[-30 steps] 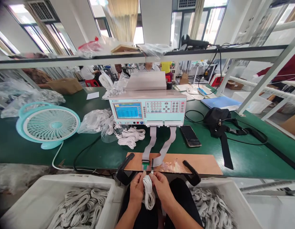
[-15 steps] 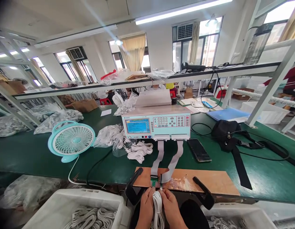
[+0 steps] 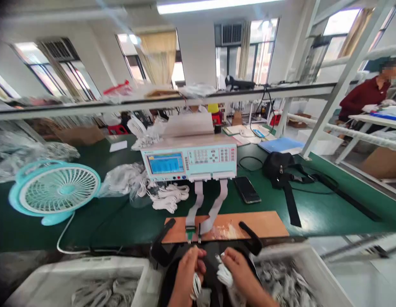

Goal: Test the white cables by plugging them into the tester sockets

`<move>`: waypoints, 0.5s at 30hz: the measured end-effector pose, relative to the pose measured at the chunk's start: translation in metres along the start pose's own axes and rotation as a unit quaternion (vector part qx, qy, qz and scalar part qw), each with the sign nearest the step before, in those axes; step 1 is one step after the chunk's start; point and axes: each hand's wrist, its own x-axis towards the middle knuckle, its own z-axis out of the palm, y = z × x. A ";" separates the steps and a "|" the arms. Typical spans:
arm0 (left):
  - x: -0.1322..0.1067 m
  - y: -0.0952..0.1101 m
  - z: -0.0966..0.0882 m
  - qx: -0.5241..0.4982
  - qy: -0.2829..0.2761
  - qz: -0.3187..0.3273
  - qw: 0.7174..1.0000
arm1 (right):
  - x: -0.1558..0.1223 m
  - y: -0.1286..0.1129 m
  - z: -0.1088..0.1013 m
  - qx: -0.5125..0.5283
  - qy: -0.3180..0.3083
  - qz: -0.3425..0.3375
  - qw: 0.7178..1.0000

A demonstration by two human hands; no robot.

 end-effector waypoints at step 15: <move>-0.026 0.023 0.035 -0.054 -0.060 0.021 0.996 | -0.050 -0.017 0.021 0.129 -0.150 0.080 0.977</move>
